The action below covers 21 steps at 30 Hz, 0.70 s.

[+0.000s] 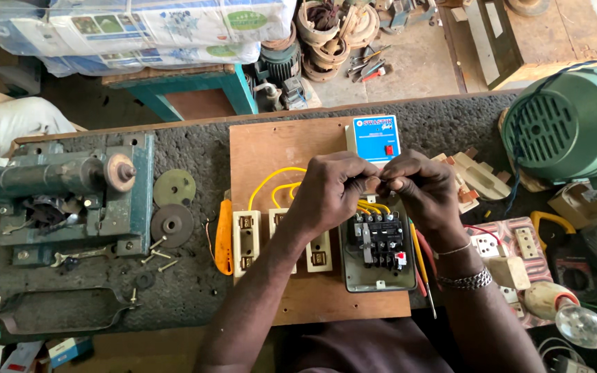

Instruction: The person wires an electrical contactor inside a starter box on a workbench, routing a yellow cable and connecting wires to terminals. They use a screwdriver to tighten connections, press the switch on a blue control unit, and use pliers to work on the wiring near fuse holders.

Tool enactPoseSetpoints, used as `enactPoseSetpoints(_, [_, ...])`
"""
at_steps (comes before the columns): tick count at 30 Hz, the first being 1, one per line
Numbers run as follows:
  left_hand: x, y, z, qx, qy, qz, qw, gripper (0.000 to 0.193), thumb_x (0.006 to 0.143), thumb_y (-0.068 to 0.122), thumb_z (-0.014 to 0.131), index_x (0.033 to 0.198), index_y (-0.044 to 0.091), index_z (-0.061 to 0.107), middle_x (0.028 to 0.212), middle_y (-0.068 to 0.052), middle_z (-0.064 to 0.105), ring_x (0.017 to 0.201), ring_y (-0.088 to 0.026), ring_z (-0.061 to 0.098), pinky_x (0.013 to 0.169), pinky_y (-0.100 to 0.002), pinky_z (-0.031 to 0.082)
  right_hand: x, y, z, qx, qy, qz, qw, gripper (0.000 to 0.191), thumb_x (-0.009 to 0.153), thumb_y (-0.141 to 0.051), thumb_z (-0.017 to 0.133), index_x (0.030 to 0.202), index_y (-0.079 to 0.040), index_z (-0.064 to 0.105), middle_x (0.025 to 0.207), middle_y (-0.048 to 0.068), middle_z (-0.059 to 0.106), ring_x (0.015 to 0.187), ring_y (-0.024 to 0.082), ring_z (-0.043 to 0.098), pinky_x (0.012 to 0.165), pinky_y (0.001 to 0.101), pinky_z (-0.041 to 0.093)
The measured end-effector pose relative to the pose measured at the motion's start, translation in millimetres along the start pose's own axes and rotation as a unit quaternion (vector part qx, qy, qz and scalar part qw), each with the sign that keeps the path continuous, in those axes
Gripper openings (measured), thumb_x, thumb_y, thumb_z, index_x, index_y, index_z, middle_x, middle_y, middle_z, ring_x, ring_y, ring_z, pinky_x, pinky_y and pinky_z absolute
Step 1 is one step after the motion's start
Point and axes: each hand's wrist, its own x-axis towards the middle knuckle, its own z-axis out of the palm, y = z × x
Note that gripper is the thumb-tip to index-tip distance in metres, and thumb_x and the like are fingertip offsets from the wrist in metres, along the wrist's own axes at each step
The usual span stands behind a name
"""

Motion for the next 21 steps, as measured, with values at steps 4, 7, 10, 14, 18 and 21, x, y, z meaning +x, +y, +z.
enactPoseSetpoints(4, [-0.2,-0.6,1.8,-0.005,-0.002,-0.003,1.000,0.008,0.089,-0.003,0.071,0.096,0.002,0.073,0.085,-0.012,0.074,0.077,-0.022,0.075,0.067,-0.032,0.056,2.3,0.0,4.2,-0.054,0.031,-0.018,0.998,0.015,0.100,-0.014,0.073,0.097,0.000,0.069,0.098,0.008,0.069,0.086,0.014,0.070,0.078,0.0291,0.061])
enactPoseSetpoints(7, [-0.2,-2.2,3.1,0.013,0.001,0.009,1.000,0.007,0.089,-0.002,0.071,0.095,0.001,0.073,0.085,-0.012,0.073,0.077,-0.023,0.074,0.067,-0.034,0.056,2.9,-2.8,7.7,-0.135,0.050,-0.056,0.988,0.016,0.100,-0.013,0.074,0.095,0.000,0.067,0.098,0.009,0.069,0.085,0.014,0.068,0.079,0.0283,0.059])
enactPoseSetpoints(10, [-0.3,-4.3,4.5,0.016,0.011,0.013,1.000,0.005,0.089,-0.001,0.071,0.093,0.001,0.072,0.085,-0.012,0.073,0.078,-0.024,0.074,0.069,-0.034,0.056,1.9,-5.9,9.5,-0.198,0.068,-0.079,0.975,0.016,0.101,-0.011,0.073,0.094,0.001,0.066,0.098,0.009,0.069,0.085,0.014,0.067,0.080,0.0273,0.056])
enactPoseSetpoints(14, [-0.6,-5.4,4.3,0.008,0.010,0.003,1.000,0.005,0.090,-0.002,0.067,0.091,0.001,0.071,0.085,-0.011,0.074,0.079,-0.023,0.075,0.070,-0.034,0.057,3.8,-10.9,5.6,-0.092,0.042,-0.010,0.995,0.015,0.097,-0.013,0.070,0.098,0.002,0.067,0.100,0.008,0.070,0.088,0.014,0.069,0.080,0.0270,0.059])
enactPoseSetpoints(18, [2.6,-1.7,5.4,0.020,0.002,0.012,1.000,0.002,0.090,0.001,0.071,0.091,0.000,0.070,0.082,-0.012,0.072,0.075,-0.024,0.074,0.068,-0.034,0.056,8.5,-15.5,5.6,-0.172,0.026,-0.067,0.982,0.016,0.103,-0.014,0.072,0.096,0.000,0.065,0.101,0.007,0.069,0.092,0.013,0.066,0.082,0.0261,0.056])
enactPoseSetpoints(21, [6.2,4.6,5.3,-0.014,0.013,-0.018,1.000,0.006,0.093,0.007,0.073,0.093,0.002,0.070,0.086,-0.009,0.073,0.083,-0.022,0.074,0.075,-0.034,0.057,16.0,-16.9,10.0,-0.009,0.045,-0.036,0.998,0.020,0.113,-0.014,0.069,0.100,0.000,0.064,0.102,0.005,0.066,0.094,0.009,0.062,0.087,0.0234,0.052])
